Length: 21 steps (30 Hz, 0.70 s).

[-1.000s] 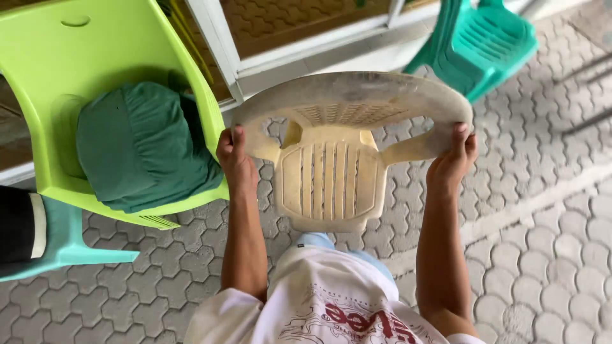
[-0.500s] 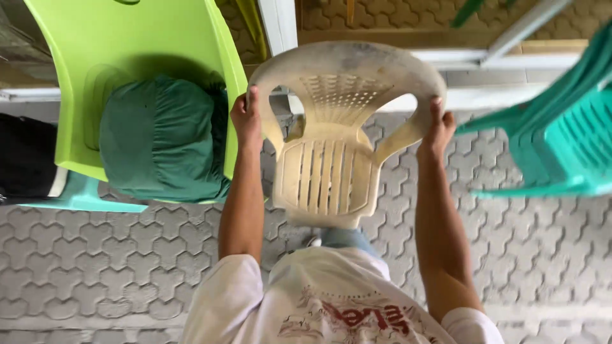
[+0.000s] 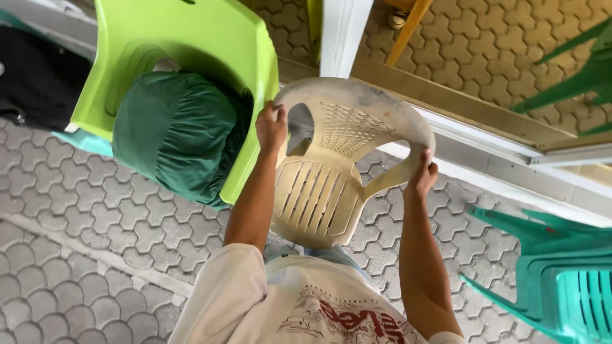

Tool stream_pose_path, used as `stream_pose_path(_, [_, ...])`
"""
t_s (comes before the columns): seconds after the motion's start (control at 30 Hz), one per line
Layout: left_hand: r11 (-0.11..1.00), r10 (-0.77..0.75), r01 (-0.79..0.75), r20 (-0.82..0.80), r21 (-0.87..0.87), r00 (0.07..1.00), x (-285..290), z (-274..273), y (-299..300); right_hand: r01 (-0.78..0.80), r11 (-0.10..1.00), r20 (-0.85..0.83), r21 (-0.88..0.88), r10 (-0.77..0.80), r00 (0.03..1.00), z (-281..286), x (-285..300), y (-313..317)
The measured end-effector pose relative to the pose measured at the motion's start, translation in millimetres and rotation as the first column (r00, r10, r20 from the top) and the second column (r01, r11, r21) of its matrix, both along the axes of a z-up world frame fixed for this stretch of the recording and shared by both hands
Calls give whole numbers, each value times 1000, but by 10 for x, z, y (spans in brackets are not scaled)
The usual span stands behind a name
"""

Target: Wiping down and cleaning plastic chairs with a spray solution and a cloth.

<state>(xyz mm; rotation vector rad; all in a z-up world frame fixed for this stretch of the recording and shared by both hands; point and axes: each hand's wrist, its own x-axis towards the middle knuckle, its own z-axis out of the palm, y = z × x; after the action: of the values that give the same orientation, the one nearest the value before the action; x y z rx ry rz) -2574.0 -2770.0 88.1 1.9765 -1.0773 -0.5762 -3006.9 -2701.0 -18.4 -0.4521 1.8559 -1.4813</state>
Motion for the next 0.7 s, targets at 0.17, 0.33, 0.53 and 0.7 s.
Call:
stream_pose_path(0.17, [967, -122, 190, 349, -169, 929, -120, -330, -142, 13, 999, 45, -45, -11, 999, 61, -2, -334])
stream_pose_path(0.33, [956, 57, 66, 401, -287, 914, 47, -149, 280, -41, 996, 73, -76, 46, 996, 30, -290, -611])
stream_pose_path(0.53, [929, 61, -175, 332, 325, 941, 830, -373, 1167, -208, 977, -557, -47, 147, 818, 500, -84, -618])
stream_pose_path(0.7, [740, -7, -59, 95, 669, 995, 1333, -809, 1816, -328, 932, -299, -155, 272, 915, 1627, 1941, -297])
